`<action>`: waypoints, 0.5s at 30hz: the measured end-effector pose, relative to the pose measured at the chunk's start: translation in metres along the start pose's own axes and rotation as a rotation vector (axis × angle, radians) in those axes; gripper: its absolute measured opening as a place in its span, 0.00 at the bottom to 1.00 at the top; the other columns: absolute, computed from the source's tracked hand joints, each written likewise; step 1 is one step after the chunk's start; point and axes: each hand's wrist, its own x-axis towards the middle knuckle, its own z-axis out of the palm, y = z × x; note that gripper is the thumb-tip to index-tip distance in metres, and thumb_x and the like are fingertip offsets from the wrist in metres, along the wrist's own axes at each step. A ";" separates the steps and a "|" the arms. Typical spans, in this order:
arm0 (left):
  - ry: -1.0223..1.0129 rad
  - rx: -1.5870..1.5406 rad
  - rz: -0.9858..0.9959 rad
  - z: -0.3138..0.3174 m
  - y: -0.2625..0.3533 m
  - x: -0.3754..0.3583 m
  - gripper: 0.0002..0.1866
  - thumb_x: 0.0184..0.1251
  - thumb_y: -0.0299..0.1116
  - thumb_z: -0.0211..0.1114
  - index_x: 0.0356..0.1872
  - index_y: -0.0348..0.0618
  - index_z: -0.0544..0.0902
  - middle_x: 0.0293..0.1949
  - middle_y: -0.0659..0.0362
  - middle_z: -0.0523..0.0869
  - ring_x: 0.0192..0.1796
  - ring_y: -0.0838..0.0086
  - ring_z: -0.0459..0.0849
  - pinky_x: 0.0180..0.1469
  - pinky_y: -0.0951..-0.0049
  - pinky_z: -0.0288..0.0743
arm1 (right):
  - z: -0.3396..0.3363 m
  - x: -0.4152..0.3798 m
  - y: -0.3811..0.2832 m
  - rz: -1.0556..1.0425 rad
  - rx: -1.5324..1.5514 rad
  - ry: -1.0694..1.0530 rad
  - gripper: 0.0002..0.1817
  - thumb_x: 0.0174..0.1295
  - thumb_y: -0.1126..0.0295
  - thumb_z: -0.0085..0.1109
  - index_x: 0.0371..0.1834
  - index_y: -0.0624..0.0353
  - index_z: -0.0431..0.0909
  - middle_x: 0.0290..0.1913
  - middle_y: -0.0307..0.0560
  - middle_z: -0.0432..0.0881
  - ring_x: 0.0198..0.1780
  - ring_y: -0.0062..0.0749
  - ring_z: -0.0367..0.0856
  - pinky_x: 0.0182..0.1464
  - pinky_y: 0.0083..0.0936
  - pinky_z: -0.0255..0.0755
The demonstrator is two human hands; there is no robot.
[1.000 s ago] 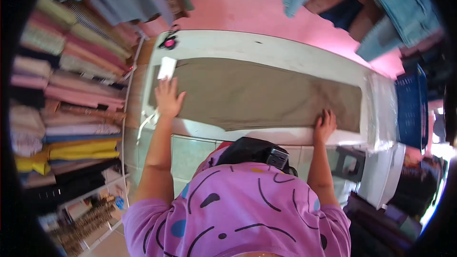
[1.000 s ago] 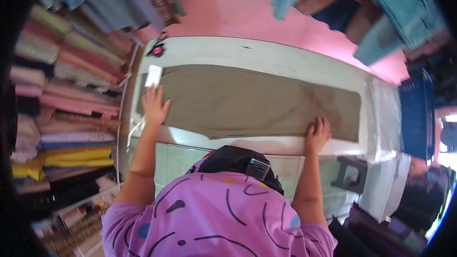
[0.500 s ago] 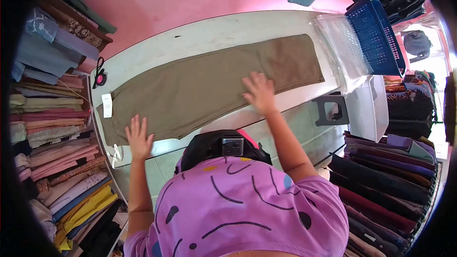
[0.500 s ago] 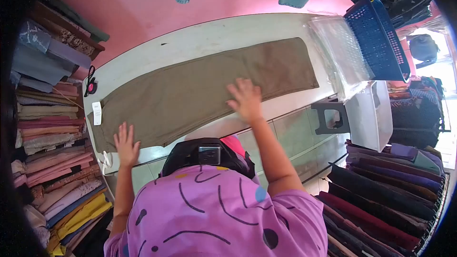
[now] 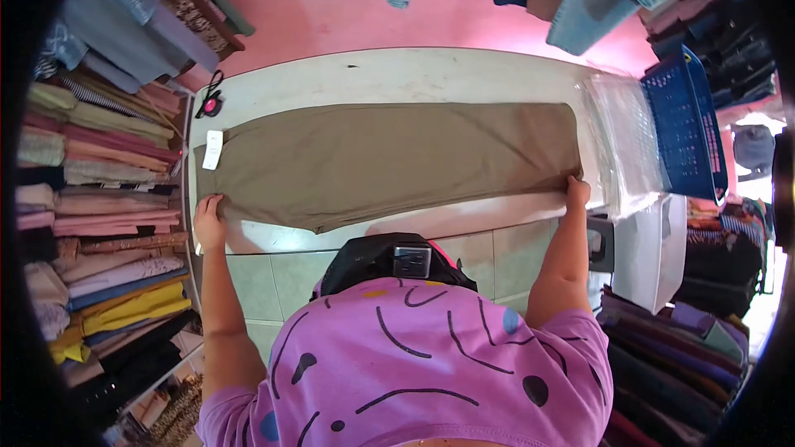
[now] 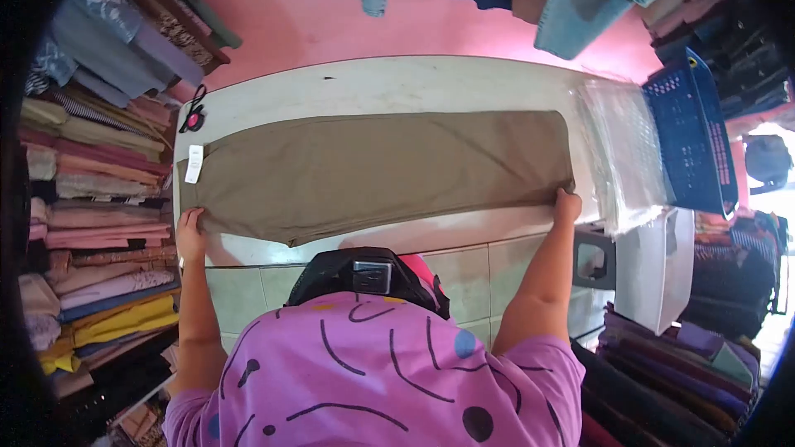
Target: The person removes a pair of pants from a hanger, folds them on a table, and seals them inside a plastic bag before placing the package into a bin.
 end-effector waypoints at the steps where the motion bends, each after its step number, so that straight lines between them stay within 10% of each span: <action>1: -0.008 -0.044 -0.121 -0.003 0.000 0.005 0.24 0.43 0.19 0.58 0.47 0.48 0.79 0.47 0.54 0.79 0.48 0.59 0.77 0.51 0.64 0.71 | -0.004 -0.001 -0.009 0.207 0.391 -0.119 0.16 0.52 0.59 0.61 0.31 0.63 0.74 0.20 0.47 0.75 0.24 0.44 0.77 0.27 0.36 0.73; 3: 0.132 -0.223 -0.265 -0.012 0.000 0.015 0.17 0.42 0.17 0.58 0.38 0.42 0.81 0.37 0.53 0.81 0.40 0.62 0.81 0.46 0.66 0.74 | -0.031 -0.004 -0.027 0.513 1.139 -0.288 0.08 0.55 0.67 0.57 0.23 0.55 0.69 0.16 0.36 0.66 0.14 0.20 0.66 0.13 0.16 0.62; 6: 0.375 -0.726 -0.161 -0.038 -0.027 0.034 0.20 0.45 0.16 0.58 0.45 0.38 0.76 0.37 0.59 0.79 0.43 0.76 0.78 0.50 0.76 0.69 | -0.080 0.020 -0.036 0.437 1.502 -0.323 0.08 0.57 0.71 0.59 0.23 0.49 0.69 0.19 0.32 0.72 0.18 0.13 0.69 0.17 0.07 0.66; 9: 0.556 -0.843 -0.193 -0.104 -0.029 0.050 0.29 0.48 0.14 0.56 0.56 0.43 0.65 0.42 0.57 0.76 0.41 0.77 0.76 0.47 0.77 0.70 | -0.154 0.027 -0.055 0.010 1.737 -0.379 0.23 0.63 0.75 0.49 0.63 0.56 0.65 0.31 0.36 0.78 0.25 0.12 0.74 0.25 0.06 0.73; 12: 0.638 -0.800 -0.170 -0.161 -0.035 0.062 0.32 0.48 0.16 0.56 0.59 0.46 0.64 0.44 0.57 0.75 0.42 0.77 0.75 0.45 0.77 0.71 | -0.201 0.067 -0.047 -0.037 1.921 -0.229 0.12 0.60 0.77 0.52 0.45 0.70 0.74 0.36 0.49 0.80 0.34 0.29 0.81 0.35 0.14 0.80; 13: 0.655 -0.792 -0.174 -0.175 -0.041 0.067 0.32 0.48 0.16 0.56 0.59 0.46 0.64 0.44 0.57 0.75 0.42 0.77 0.75 0.45 0.77 0.71 | -0.220 0.072 -0.046 -0.104 1.991 -0.475 0.09 0.60 0.77 0.52 0.42 0.71 0.75 0.37 0.53 0.80 0.37 0.35 0.82 0.39 0.16 0.82; 15: 0.175 -0.829 -0.239 -0.196 -0.055 0.073 0.33 0.45 0.19 0.57 0.59 0.46 0.65 0.44 0.58 0.75 0.43 0.76 0.75 0.47 0.75 0.71 | -0.228 0.086 -0.057 -0.060 1.978 -0.433 0.10 0.61 0.77 0.51 0.42 0.73 0.73 0.41 0.57 0.79 0.45 0.43 0.81 0.45 0.23 0.82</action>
